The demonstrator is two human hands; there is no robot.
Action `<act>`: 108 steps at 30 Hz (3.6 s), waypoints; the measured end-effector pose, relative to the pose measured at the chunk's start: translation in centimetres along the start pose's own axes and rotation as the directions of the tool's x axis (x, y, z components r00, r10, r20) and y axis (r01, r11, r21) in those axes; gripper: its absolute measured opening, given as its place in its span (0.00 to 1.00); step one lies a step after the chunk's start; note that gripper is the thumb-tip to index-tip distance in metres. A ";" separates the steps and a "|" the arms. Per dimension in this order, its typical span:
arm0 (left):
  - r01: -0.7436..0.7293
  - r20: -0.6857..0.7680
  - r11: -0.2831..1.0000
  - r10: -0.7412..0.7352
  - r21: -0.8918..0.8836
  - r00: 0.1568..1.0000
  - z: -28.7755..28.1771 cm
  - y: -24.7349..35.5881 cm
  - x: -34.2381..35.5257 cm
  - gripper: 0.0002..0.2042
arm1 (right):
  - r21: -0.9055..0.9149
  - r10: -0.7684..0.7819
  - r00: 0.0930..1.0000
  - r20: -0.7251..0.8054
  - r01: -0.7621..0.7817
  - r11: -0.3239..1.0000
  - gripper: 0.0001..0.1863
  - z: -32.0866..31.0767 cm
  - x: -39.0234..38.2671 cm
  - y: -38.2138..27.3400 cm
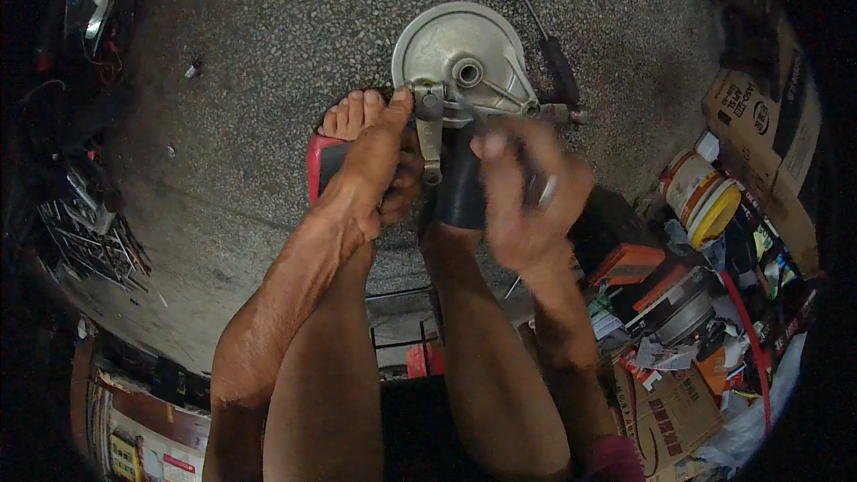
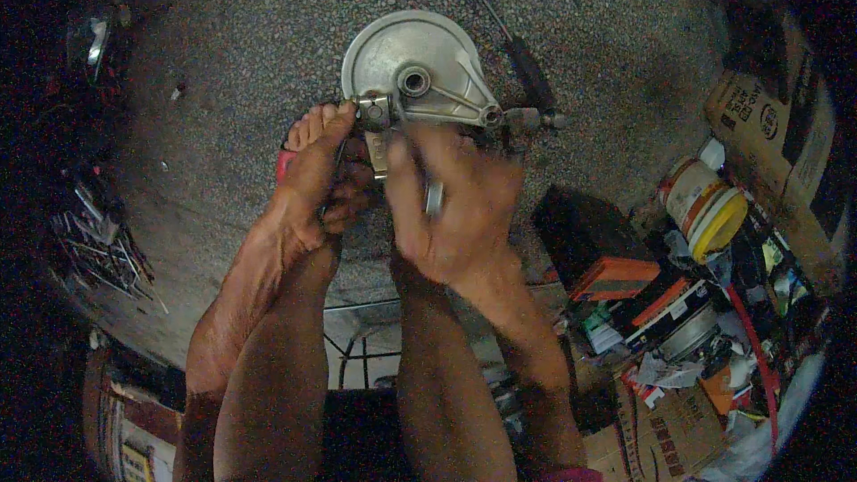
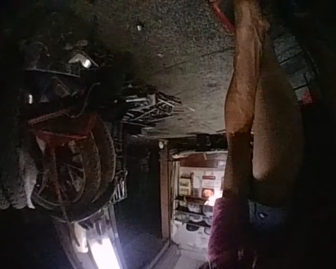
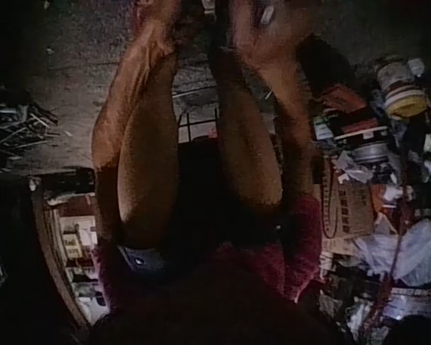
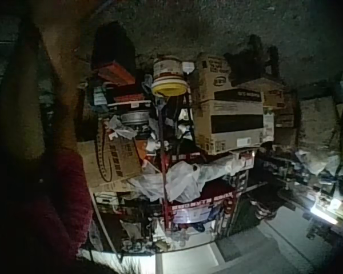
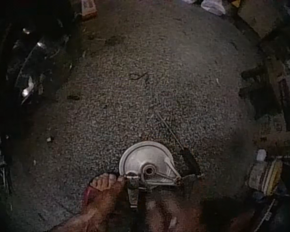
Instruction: The person uses a screwdriver and a wrench to adjust and tighten a bolt on a circular metal mechanical component. They hold the part steady with one hand while manipulating the tools with the other, focusing on a specific bolt near the center of the assembly.
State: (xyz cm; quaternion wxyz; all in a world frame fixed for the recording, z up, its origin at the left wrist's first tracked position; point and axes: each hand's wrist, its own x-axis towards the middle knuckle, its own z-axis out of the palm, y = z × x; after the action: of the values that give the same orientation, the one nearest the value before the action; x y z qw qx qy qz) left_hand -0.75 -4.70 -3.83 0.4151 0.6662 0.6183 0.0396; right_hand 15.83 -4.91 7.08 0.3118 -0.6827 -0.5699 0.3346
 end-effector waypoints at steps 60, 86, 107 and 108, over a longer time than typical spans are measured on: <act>-0.070 0.034 0.995 0.068 0.066 0.997 0.9 -1.3 -0.3 0.25 | 0.140 0.115 0.986 -0.121 -0.098 0.985 0.13 -2.2 -0.5 0.3; -0.029 0.066 0.974 0.015 0.227 0.998 -0.1 0.8 0.1 0.20 | -0.235 -0.385 0.921 0.064 0.389 0.891 0.09 1.5 -3.1 1.5; 0.541 0.341 0.305 -0.516 -0.784 0.786 -4.6 6.5 -1.1 0.13 | 0.003 -0.171 0.980 -0.099 0.172 0.985 0.07 -1.8 0.0 1.6; 0.528 0.334 0.301 -0.511 -0.794 0.792 -4.8 6.7 -1.2 0.12 | 0.035 -0.166 0.981 -0.096 0.170 0.985 0.07 -1.5 0.2 1.6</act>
State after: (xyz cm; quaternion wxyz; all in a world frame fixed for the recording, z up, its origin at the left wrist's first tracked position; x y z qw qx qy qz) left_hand 1.55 -2.59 3.91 0.6832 0.1324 0.6900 0.1990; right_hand 18.01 -5.07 6.64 0.3796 -0.6403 -0.6028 0.2871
